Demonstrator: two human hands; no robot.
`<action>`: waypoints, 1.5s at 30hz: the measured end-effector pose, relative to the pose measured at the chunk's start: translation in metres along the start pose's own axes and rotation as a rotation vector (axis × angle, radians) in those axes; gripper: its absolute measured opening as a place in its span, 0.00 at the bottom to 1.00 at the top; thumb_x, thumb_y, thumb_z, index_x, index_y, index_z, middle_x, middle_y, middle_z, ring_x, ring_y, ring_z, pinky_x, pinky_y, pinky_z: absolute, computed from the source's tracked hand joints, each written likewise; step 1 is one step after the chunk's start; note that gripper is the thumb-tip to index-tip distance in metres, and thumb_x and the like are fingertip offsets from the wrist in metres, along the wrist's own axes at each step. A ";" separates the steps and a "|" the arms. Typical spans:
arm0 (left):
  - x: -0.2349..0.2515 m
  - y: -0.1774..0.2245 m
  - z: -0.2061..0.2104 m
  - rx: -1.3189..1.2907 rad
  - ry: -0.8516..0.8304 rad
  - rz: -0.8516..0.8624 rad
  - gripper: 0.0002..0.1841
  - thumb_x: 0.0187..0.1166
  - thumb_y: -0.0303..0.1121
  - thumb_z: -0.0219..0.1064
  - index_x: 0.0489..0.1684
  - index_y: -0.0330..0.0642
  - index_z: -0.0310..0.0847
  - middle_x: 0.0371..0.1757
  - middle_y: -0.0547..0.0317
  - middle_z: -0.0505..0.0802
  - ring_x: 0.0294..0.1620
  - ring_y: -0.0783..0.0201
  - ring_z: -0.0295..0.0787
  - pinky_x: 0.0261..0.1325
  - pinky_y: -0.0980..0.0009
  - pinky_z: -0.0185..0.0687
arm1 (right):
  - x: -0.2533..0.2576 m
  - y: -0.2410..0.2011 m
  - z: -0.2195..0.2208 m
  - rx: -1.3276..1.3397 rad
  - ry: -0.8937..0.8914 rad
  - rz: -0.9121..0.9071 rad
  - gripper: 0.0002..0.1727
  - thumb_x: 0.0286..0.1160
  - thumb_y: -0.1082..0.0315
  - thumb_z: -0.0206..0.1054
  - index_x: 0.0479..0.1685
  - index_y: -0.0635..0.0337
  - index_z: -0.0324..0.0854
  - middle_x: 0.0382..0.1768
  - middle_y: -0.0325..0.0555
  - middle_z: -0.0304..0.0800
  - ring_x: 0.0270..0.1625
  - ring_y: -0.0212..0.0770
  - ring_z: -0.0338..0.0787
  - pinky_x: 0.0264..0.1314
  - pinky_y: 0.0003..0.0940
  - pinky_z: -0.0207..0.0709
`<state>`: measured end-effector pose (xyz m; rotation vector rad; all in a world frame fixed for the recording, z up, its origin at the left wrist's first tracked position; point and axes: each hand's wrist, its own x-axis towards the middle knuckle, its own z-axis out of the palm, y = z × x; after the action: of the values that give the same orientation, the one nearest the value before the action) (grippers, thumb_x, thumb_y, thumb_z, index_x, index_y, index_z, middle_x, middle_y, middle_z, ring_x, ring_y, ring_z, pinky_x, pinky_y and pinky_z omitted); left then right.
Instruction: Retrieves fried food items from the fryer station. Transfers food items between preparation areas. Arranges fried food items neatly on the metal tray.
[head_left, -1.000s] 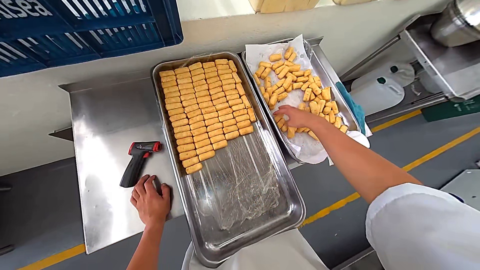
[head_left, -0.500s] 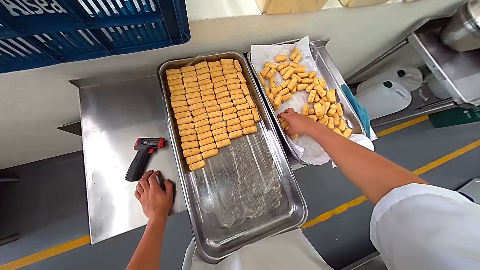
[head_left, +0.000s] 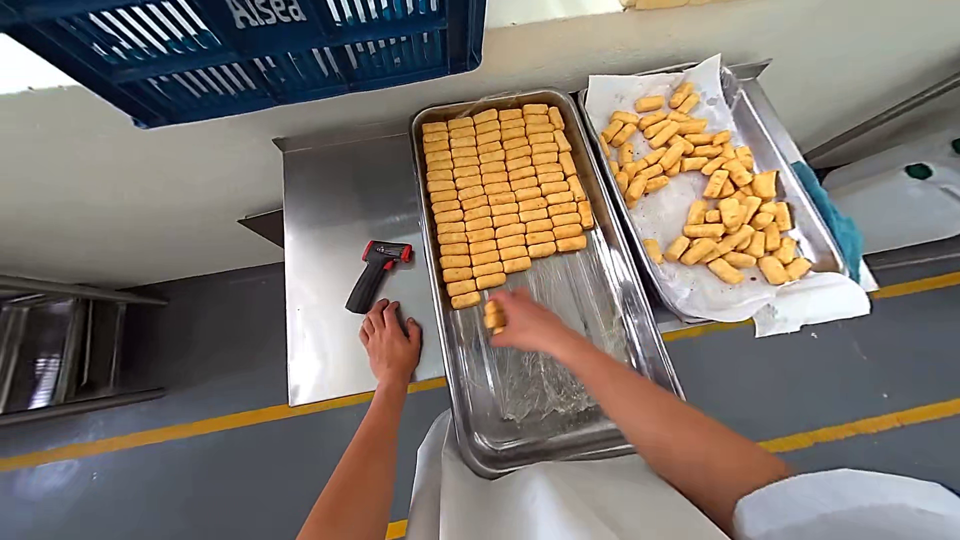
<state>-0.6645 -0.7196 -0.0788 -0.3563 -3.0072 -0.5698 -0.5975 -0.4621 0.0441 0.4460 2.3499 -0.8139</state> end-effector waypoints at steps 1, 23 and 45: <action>0.000 -0.001 0.001 0.004 0.001 0.000 0.25 0.81 0.47 0.53 0.69 0.45 0.81 0.79 0.47 0.79 0.80 0.42 0.72 0.79 0.40 0.61 | 0.005 -0.015 0.018 -0.044 -0.002 0.004 0.48 0.53 0.53 0.87 0.83 0.44 0.70 0.75 0.68 0.71 0.63 0.67 0.86 0.54 0.65 0.84; 0.001 -0.001 0.002 -0.037 0.003 0.013 0.24 0.80 0.47 0.55 0.68 0.44 0.82 0.79 0.45 0.79 0.80 0.42 0.72 0.80 0.41 0.60 | -0.005 -0.002 0.097 0.172 0.402 -0.121 0.49 0.58 0.69 0.86 0.86 0.58 0.64 0.88 0.61 0.58 0.71 0.60 0.84 0.66 0.52 0.86; -0.002 0.005 -0.008 -0.078 0.011 0.050 0.28 0.79 0.48 0.53 0.67 0.37 0.82 0.78 0.36 0.80 0.80 0.31 0.71 0.77 0.31 0.60 | 0.003 0.004 0.083 0.132 0.337 -0.244 0.40 0.67 0.66 0.81 0.84 0.55 0.71 0.83 0.59 0.68 0.75 0.56 0.81 0.72 0.49 0.82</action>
<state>-0.6614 -0.7180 -0.0697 -0.4305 -2.9619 -0.6832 -0.5619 -0.5123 -0.0112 0.3790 2.7101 -1.0834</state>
